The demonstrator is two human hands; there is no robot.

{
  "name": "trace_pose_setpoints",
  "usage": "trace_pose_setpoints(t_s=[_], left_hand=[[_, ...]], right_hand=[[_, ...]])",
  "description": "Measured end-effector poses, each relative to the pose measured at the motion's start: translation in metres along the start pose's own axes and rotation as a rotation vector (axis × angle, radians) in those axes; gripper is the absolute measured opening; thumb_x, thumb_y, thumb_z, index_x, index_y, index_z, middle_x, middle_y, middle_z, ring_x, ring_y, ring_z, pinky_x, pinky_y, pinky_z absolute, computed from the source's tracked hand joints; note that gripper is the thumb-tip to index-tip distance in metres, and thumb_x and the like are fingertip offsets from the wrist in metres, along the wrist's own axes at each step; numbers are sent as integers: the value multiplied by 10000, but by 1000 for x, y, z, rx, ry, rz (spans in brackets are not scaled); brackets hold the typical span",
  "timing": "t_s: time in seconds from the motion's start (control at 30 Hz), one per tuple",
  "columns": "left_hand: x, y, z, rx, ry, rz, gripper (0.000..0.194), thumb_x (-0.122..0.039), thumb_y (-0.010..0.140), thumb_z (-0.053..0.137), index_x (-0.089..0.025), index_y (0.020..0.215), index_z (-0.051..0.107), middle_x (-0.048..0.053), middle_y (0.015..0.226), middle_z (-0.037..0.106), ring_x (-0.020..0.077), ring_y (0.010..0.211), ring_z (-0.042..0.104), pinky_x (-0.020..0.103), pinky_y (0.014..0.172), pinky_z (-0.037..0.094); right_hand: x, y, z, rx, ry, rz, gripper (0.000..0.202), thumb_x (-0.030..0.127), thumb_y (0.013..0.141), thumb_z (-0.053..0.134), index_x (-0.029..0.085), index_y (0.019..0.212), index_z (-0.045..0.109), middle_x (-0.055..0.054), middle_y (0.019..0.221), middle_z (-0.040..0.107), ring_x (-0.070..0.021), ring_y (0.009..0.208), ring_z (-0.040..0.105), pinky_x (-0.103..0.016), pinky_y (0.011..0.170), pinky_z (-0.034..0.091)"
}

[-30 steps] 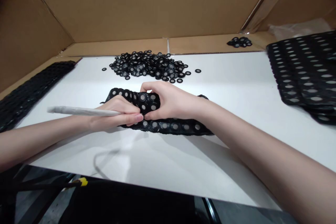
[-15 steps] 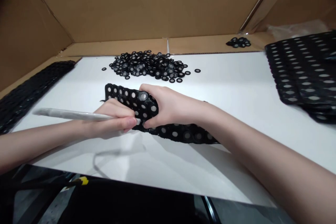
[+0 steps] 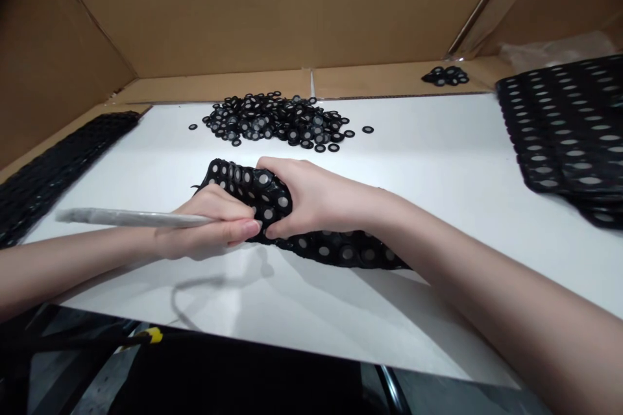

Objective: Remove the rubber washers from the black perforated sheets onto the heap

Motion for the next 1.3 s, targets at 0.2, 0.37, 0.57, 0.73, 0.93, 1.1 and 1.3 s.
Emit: trace_pose_setpoints(t_s=[0.2,0.37,0.57,0.73,0.93,1.1,1.3], left_hand=[[1,1,1,101,-15,-17,445,-266,904,450,-161,474,406,-45,437,386,57,407,344,233,441,290],[2,-1,2,127,-3,-16,439,-271,899,461,-158,476,433,-34,449,432,65,430,383,233,463,308],[7,4,-13,-15,-271,-211,483,-354,885,479,-162,447,414,-36,397,356,72,393,327,241,416,267],[19,21,-38,-192,-61,-124,447,-390,888,478,-148,512,475,-32,437,394,81,466,373,225,491,308],[40,32,-40,-141,75,-123,438,-417,908,446,-146,566,486,-32,509,446,86,538,428,213,571,346],[41,32,-38,-121,149,-107,454,-435,907,425,-149,561,490,-38,514,449,83,534,421,213,560,342],[34,34,-36,-94,183,-85,423,-337,907,425,-152,528,469,-30,500,432,81,513,379,232,532,322]], right_hand=[[-2,1,1,9,2,-2,382,298,612,713,207,922,509,-15,900,614,-199,793,562,-276,642,435],[-2,2,1,-1,-26,-10,430,317,610,724,199,973,526,-24,942,626,-214,835,579,-291,682,453],[-16,3,-15,-12,-152,48,567,446,541,778,236,1027,577,-43,1024,644,-272,940,591,-334,750,458],[-30,7,-22,-67,-174,64,405,495,663,690,229,956,603,-41,953,654,-224,828,587,-319,703,434],[-33,17,-5,-325,-179,48,86,274,775,565,190,784,574,-46,812,603,-188,771,545,-305,700,400],[-35,18,1,-395,-117,20,56,206,726,584,200,729,529,-27,759,575,-187,755,527,-296,679,392],[-33,20,2,-417,-93,22,62,150,704,562,192,691,519,-21,730,569,-171,715,513,-287,666,390]])
Point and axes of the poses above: each hand's wrist, its own y-axis towards the middle knuckle, its own z-axis out of the palm, x = y × z, the point moved 3 cm from there along y, towards the middle knuckle
